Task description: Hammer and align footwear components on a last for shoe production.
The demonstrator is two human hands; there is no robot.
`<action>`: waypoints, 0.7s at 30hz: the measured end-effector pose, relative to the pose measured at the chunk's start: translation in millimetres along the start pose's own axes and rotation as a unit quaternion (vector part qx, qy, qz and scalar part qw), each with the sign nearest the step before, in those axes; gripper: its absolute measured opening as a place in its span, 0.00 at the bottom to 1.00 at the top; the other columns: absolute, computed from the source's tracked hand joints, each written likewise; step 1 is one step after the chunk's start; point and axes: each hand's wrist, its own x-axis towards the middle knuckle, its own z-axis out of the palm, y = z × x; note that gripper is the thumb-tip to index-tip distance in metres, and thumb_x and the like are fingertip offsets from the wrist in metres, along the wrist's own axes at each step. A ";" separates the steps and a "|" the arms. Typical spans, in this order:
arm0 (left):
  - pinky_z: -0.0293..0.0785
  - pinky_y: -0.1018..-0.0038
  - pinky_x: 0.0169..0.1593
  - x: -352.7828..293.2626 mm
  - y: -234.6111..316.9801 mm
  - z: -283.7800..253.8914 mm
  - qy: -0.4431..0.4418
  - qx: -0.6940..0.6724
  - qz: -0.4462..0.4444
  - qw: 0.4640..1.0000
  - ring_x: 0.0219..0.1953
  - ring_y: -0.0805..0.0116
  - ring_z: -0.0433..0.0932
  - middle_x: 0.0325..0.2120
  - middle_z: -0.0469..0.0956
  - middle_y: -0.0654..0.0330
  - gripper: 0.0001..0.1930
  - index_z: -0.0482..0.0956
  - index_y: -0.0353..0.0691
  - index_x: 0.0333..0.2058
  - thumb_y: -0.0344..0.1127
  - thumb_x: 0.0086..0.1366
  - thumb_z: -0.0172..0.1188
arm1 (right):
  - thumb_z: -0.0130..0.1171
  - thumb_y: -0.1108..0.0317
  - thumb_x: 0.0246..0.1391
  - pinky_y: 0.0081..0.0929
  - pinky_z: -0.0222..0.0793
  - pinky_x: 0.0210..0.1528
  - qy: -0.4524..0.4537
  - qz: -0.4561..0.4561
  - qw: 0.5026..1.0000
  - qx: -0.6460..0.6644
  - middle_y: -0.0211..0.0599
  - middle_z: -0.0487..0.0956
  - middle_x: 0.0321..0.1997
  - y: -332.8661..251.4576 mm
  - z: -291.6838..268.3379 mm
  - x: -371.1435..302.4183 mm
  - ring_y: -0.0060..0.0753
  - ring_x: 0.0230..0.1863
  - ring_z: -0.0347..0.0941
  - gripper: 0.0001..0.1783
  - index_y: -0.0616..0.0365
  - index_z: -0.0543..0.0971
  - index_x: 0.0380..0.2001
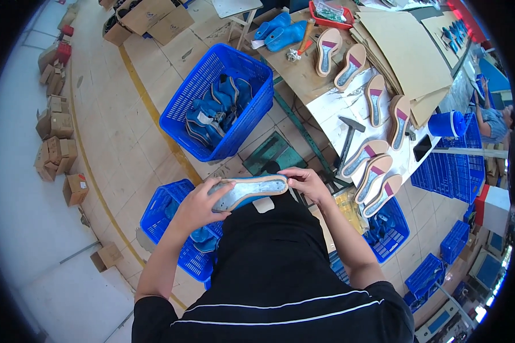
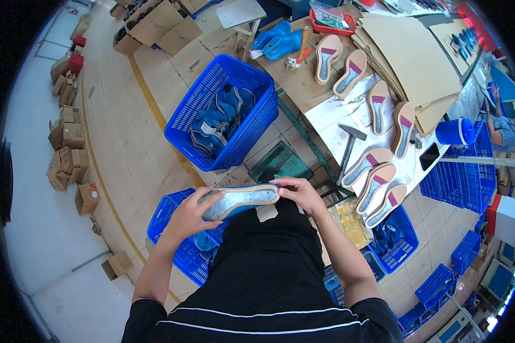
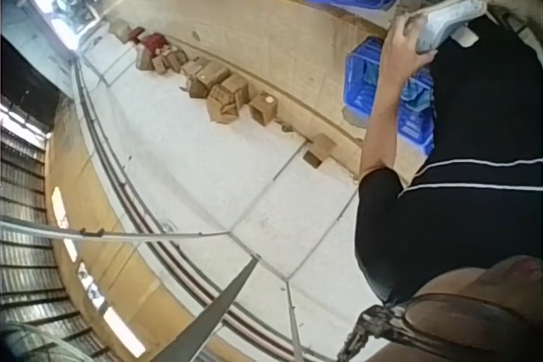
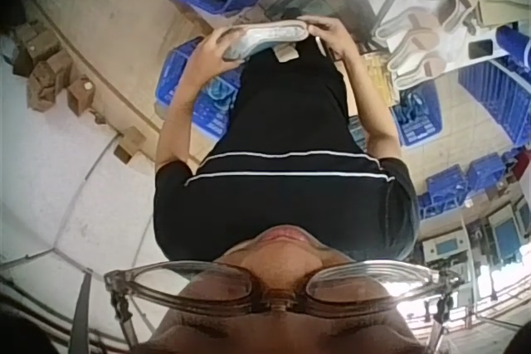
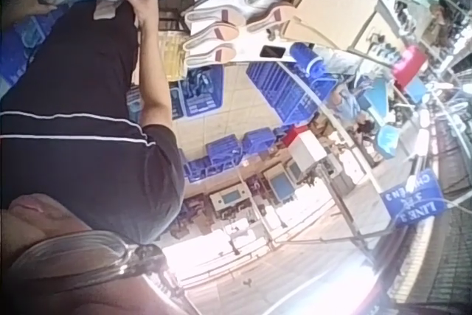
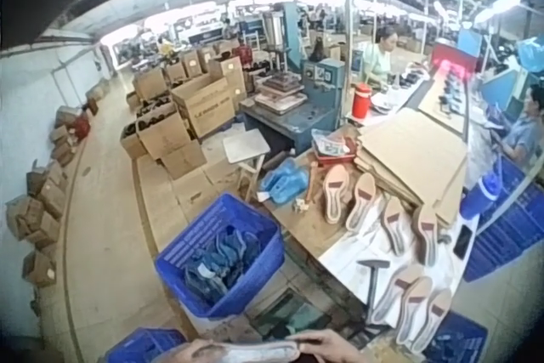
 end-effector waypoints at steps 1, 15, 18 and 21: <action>0.81 0.60 0.59 0.0 -0.6 -0.6 0.002 0.002 0.001 1.000 0.57 0.49 0.80 0.61 0.74 0.52 0.42 0.75 0.59 0.67 0.42 0.51 0.80 | 0.69 0.65 0.65 0.29 0.73 0.63 -0.005 -0.007 1.000 0.002 0.35 0.85 0.55 -0.3 -0.6 1.4 0.28 0.56 0.79 0.20 0.59 0.85 0.57; 0.80 0.59 0.60 -2.6 0.8 3.5 -0.010 0.015 0.006 1.000 0.57 0.46 0.80 0.63 0.72 0.48 0.41 0.76 0.60 0.67 0.42 0.52 0.78 | 0.69 0.60 0.65 0.31 0.70 0.65 -0.010 0.009 0.999 0.050 0.34 0.85 0.56 12.9 -3.0 -1.7 0.27 0.58 0.78 0.23 0.59 0.84 0.60; 0.81 0.59 0.59 -3.2 0.0 3.8 -0.007 0.012 0.019 1.000 0.57 0.45 0.80 0.64 0.72 0.47 0.39 0.78 0.62 0.65 0.41 0.52 0.78 | 0.69 0.59 0.65 0.30 0.70 0.65 -0.016 0.008 0.998 0.054 0.33 0.85 0.56 14.7 -4.1 -0.8 0.27 0.58 0.78 0.24 0.58 0.83 0.61; 0.81 0.59 0.59 -4.1 -0.8 6.1 -0.001 0.008 0.022 1.000 0.56 0.45 0.80 0.64 0.72 0.46 0.37 0.80 0.63 0.64 0.40 0.52 0.78 | 0.70 0.60 0.65 0.29 0.70 0.65 -0.017 0.010 0.999 0.044 0.33 0.85 0.55 13.7 -4.4 1.0 0.26 0.58 0.78 0.25 0.60 0.82 0.61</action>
